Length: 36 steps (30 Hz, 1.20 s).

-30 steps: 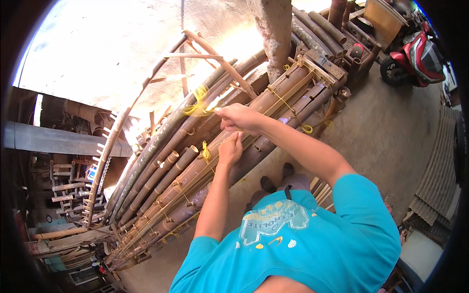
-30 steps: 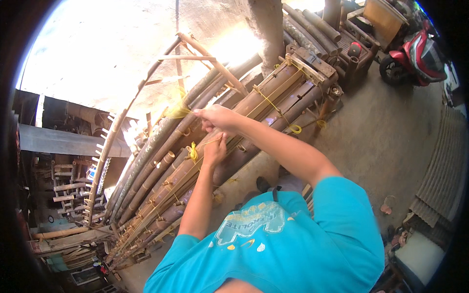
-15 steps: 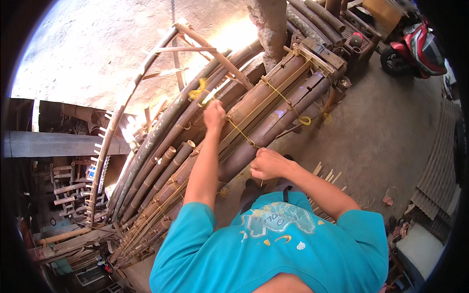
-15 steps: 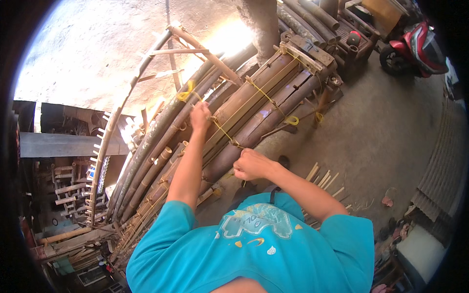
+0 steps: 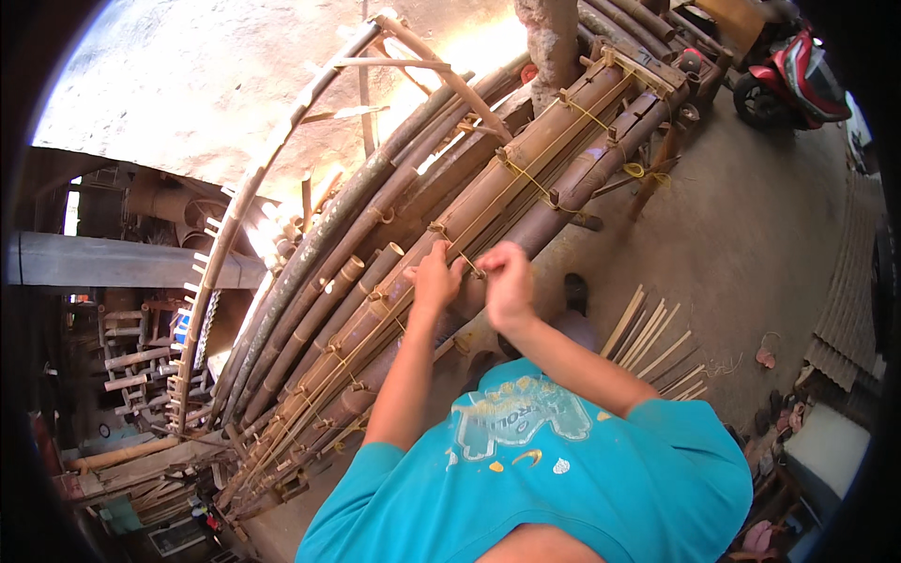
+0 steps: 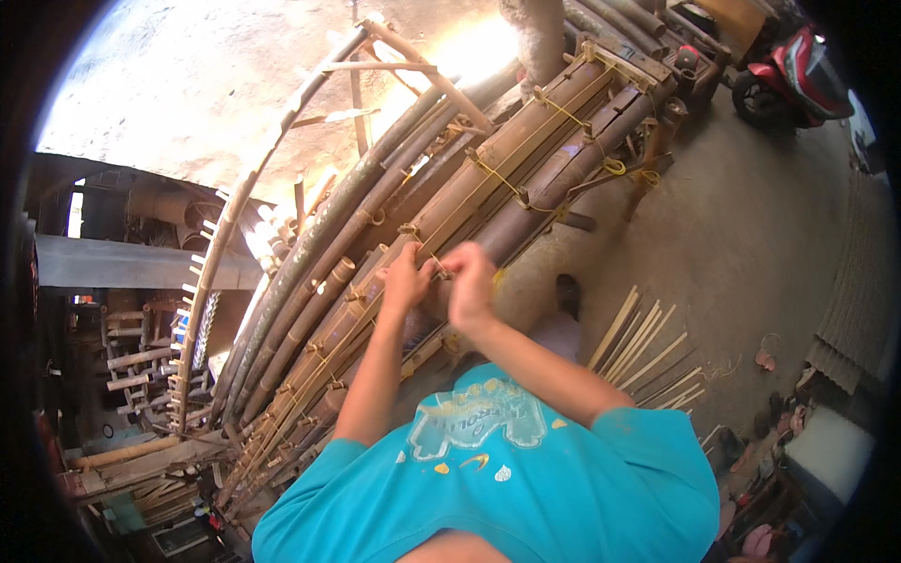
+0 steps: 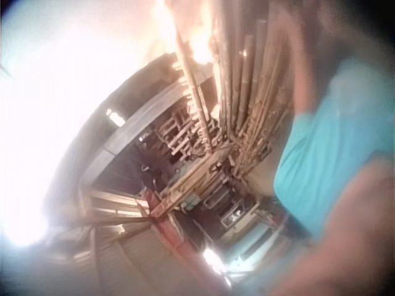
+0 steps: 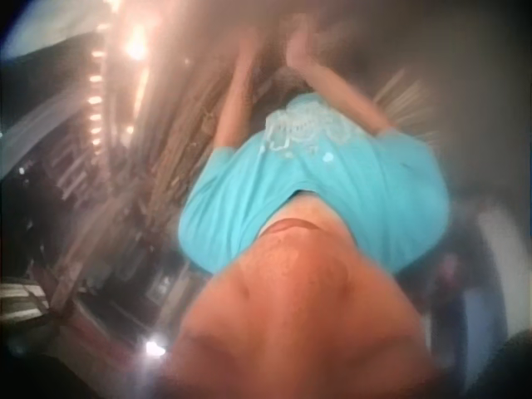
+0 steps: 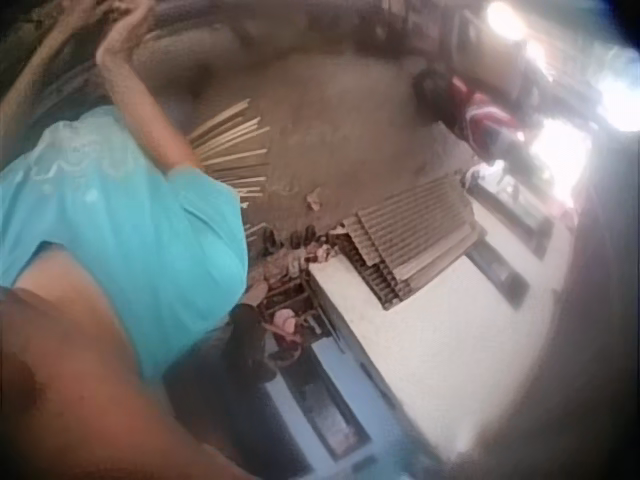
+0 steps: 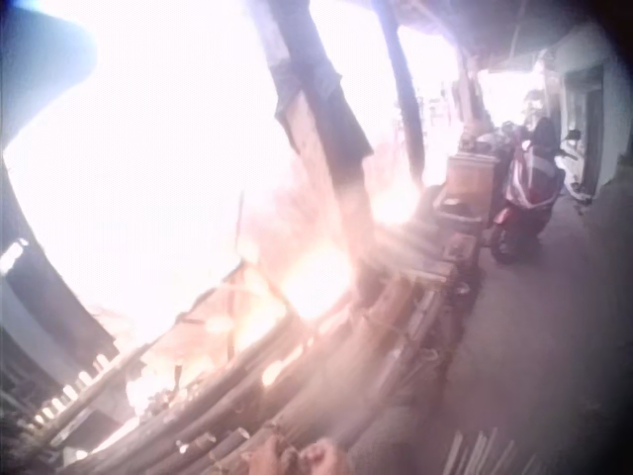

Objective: The person repeatedly picks up thin bamboo sticks and ties them to a horizontal bamboo rack using yellow string. The person also briefly retrieves a knife from a nearby doorway and returns to continue tying.

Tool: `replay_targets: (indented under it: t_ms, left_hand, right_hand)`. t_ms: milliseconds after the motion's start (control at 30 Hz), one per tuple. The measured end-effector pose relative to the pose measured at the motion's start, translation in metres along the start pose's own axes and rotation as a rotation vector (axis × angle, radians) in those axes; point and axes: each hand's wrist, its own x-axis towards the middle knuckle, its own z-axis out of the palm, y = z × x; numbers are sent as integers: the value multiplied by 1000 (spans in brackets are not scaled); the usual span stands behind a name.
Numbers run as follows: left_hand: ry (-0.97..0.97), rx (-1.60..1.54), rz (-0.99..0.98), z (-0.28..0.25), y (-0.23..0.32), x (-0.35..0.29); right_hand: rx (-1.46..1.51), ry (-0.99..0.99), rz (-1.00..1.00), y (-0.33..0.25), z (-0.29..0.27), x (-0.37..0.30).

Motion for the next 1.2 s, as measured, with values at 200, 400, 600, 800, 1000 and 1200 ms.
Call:
replay_targets:
  t_ms: [200, 400, 600, 800, 1000, 1200]
  left_hand:
    - [337, -187, 150, 42, -40, 18]
    - [114, -192, -94, 9, -19, 12]
    - [136, -200, -179, 0, -1, 7]
    - [306, -853, -126, -59, 27, 72]
    - [333, -153, -212, 15, -94, 119]
    - [359, -161, -73, -58, -118, 27]
  right_hand:
    - [-1501, -1012, -369, 29, 103, 80]
    - [-945, -979, 550, -20, 114, 106]
    - [-1348, -1361, 108, -65, -29, 3]
    - [-1298, -1134, 57, -35, -46, -12]
    - [-1729, -1282, -236, -31, -24, -58]
    - [-913, -854, 878, 37, -24, -132]
